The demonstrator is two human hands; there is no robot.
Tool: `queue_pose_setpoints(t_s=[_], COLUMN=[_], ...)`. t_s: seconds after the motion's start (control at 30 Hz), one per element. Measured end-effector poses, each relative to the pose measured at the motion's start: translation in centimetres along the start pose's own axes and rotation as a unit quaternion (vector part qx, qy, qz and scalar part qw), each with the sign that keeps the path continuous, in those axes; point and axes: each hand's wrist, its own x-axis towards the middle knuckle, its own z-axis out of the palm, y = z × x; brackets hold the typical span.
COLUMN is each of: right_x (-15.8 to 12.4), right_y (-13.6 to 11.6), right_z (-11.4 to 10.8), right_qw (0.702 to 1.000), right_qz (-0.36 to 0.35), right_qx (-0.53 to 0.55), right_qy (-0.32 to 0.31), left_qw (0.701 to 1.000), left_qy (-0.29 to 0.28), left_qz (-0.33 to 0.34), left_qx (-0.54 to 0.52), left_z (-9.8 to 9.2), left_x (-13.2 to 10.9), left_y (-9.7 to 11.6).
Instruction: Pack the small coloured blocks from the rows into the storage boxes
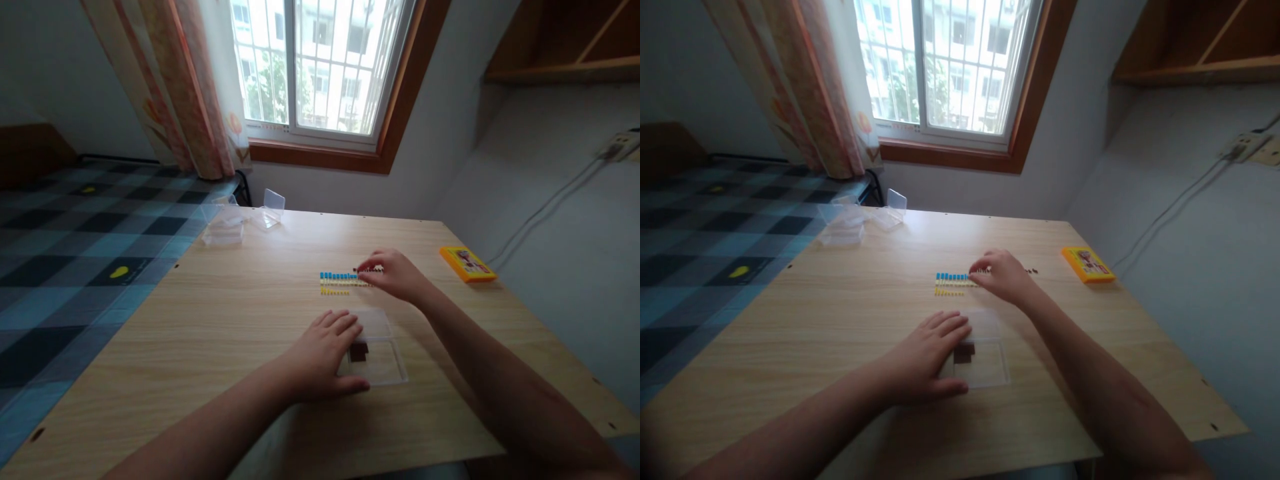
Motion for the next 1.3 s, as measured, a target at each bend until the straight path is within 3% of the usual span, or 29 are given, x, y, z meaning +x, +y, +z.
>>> queue_pose_setpoints(t_s=[0.13, 0.27, 0.6, 0.8, 1.3], right_x=[-7.5, -11.6, -11.6, -11.9, -12.0], right_y=[-1.2, -1.7, -2.5, -2.1, -2.0], right_z=[-2.0, -1.0, 2.1, 2.1, 2.9], right_qw=[0.994, 0.99, 0.991, 0.99, 0.988], right_qz=[-0.089, -0.102, -0.104, -0.134, -0.147], right_qx=[0.061, 0.069, -0.009, -0.005, 0.005], right_qy=[-0.005, -0.068, -0.089, -0.05, -0.051], left_qw=[1.0, 1.0, 1.0, 1.0, 1.0], left_qy=[-0.007, -0.01, -0.011, -0.002, -0.014], left_qz=[0.0, -0.007, -0.016, -0.005, -0.017], left_qx=[0.002, 0.01, 0.009, 0.002, 0.013], left_z=[-0.2, -0.2, -0.4, -0.4, -0.6], left_x=[0.1, 0.2, 0.2, 0.2, 0.3], left_y=[0.1, 0.2, 0.4, 0.2, 0.4])
